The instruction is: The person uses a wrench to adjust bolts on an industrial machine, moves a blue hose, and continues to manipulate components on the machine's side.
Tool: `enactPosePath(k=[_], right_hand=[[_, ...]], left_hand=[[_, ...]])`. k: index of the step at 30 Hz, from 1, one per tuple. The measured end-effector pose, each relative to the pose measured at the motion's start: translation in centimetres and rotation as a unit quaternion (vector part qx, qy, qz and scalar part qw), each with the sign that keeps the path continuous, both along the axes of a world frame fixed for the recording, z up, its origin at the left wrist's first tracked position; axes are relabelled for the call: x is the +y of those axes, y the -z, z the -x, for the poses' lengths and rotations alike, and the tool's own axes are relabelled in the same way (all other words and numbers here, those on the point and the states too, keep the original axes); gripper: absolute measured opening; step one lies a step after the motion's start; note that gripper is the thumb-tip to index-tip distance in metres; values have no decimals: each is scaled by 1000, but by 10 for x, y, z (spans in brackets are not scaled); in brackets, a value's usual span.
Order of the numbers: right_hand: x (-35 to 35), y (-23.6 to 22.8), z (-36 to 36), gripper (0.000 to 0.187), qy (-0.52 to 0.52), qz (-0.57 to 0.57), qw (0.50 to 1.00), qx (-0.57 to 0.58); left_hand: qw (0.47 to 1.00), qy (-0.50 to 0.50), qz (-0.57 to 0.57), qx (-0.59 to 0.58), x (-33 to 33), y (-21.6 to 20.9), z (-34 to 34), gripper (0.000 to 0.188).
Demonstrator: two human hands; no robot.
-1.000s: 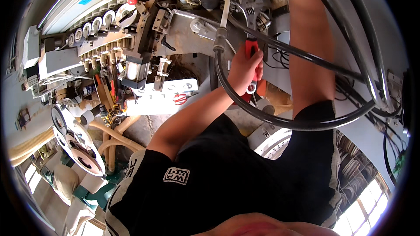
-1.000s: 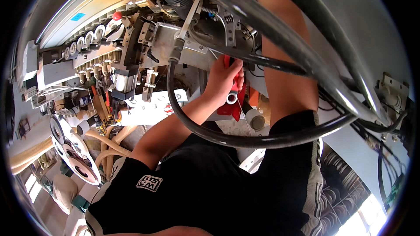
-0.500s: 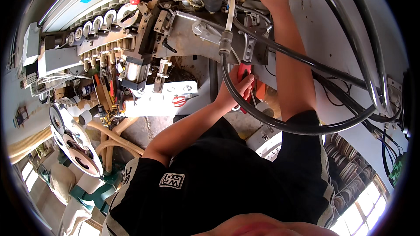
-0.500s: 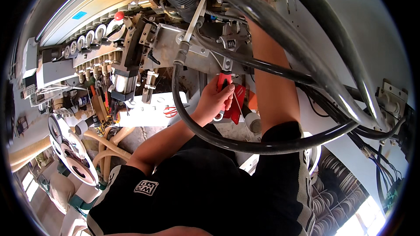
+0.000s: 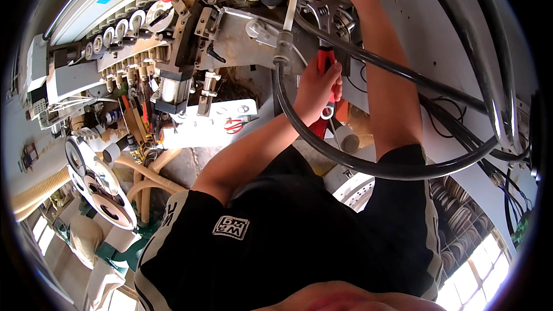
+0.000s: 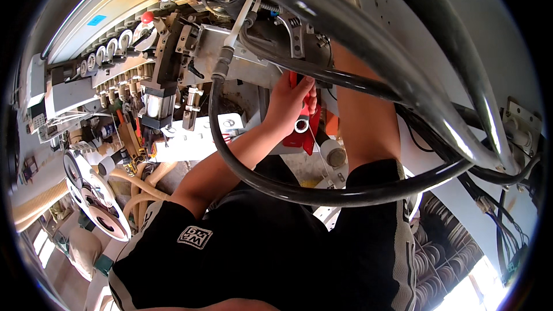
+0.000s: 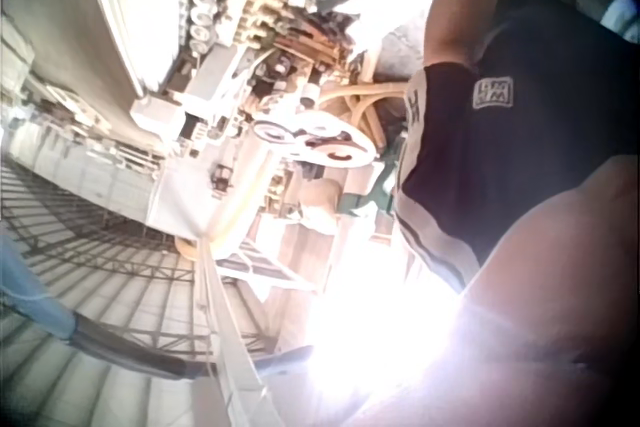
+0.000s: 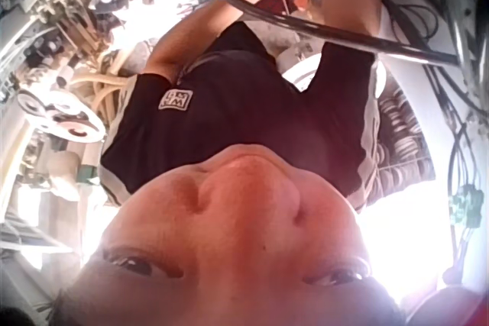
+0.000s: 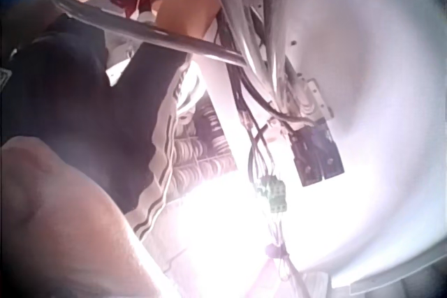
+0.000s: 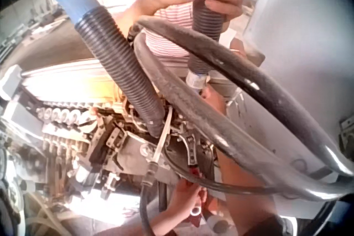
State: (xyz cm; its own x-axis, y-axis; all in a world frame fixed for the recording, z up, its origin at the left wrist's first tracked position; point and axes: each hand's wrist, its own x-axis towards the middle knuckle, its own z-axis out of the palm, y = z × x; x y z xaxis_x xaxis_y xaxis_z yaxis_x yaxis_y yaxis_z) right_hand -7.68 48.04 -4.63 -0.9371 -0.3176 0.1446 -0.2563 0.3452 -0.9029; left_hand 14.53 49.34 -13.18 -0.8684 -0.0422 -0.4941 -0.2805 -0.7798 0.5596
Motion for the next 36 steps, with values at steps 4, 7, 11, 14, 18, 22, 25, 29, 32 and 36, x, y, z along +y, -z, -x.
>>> enactPosePath(k=[4,7,11,14,18,22,25,29,32,36], right_hand=[[-1,-1,-2,46,6,-18,1000,10],[0,-3,-4,46,13,-31,999,21],[-2,-7,-8,47,19,-46,998,37],[-6,-16,-20,48,33,-28,998,47],[-3,-14,-16,47,33,-32,998,48],[0,-10,-10,47,35,-72,994,74],[-2,-11,-13,47,35,-54,995,78],[-3,-18,-21,48,48,-52,996,56],[-3,-18,-21,49,41,-57,996,59],[-9,-17,-21,49,26,-64,995,67]], left_hand=[[997,-55,-52,-12,15,-1,20,15],[995,-86,-39,39,37,18,40,12],[986,-157,-44,22,64,16,65,8],[987,-143,-70,38,72,6,72,11],[898,-143,-415,37,66,-12,93,13],[890,-157,-425,42,62,-11,103,14],[883,-169,-436,46,62,-9,110,15],[873,-185,-449,52,61,-5,116,16],[864,-197,-459,55,62,-2,117,17],[852,-216,-474,64,61,1,116,18]])
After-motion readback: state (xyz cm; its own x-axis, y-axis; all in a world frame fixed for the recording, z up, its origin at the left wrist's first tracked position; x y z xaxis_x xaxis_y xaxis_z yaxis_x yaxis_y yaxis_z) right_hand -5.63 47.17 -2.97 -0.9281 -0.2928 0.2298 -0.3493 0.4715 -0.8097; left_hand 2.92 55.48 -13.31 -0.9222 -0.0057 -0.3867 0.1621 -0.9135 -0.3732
